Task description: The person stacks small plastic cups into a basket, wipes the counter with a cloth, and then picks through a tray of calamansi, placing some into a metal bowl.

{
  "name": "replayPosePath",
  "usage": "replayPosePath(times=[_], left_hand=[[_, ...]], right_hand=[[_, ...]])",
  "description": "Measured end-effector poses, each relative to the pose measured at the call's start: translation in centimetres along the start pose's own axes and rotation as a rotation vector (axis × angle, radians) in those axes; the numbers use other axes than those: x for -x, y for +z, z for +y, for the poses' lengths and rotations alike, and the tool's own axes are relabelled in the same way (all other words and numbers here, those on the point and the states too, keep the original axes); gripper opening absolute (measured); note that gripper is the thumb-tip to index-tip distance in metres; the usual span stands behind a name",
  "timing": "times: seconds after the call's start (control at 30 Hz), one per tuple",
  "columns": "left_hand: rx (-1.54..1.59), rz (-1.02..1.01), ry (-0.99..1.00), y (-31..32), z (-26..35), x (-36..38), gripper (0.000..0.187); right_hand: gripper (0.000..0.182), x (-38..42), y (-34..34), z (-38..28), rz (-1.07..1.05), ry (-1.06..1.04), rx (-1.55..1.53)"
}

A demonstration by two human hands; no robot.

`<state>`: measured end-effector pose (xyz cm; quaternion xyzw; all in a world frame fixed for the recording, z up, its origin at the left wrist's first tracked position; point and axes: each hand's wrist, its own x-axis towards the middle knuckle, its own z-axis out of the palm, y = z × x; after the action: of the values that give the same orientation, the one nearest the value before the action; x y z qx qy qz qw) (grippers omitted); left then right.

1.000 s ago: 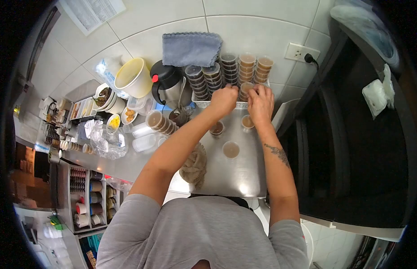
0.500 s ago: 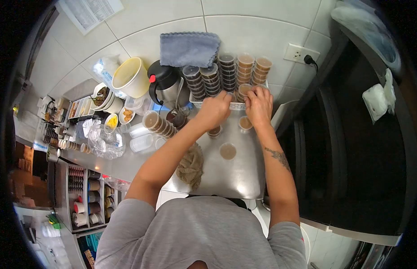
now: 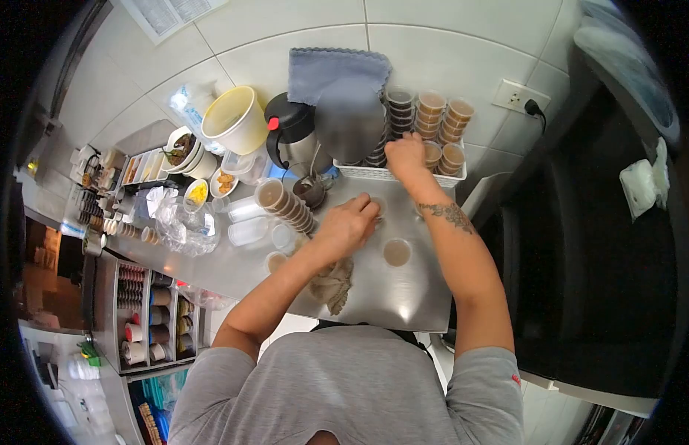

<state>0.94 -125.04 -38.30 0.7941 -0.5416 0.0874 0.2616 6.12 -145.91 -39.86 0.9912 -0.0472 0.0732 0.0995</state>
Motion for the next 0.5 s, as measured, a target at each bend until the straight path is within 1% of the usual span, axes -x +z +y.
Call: replayPosePath(times=[0.2, 0.5], left_hand=[[0.097, 0.043, -0.054, -0.6, 0.3, 1.0, 0.022], [0.078, 0.097, -0.059, 0.7, -0.4, 1.3, 0.022]], right_hand=[[0.018, -1.1, -1.1, -0.4, -0.165, 0.020, 0.078], [0.022, -1.1, -0.2, -0.2, -0.185, 0.113, -0.066]])
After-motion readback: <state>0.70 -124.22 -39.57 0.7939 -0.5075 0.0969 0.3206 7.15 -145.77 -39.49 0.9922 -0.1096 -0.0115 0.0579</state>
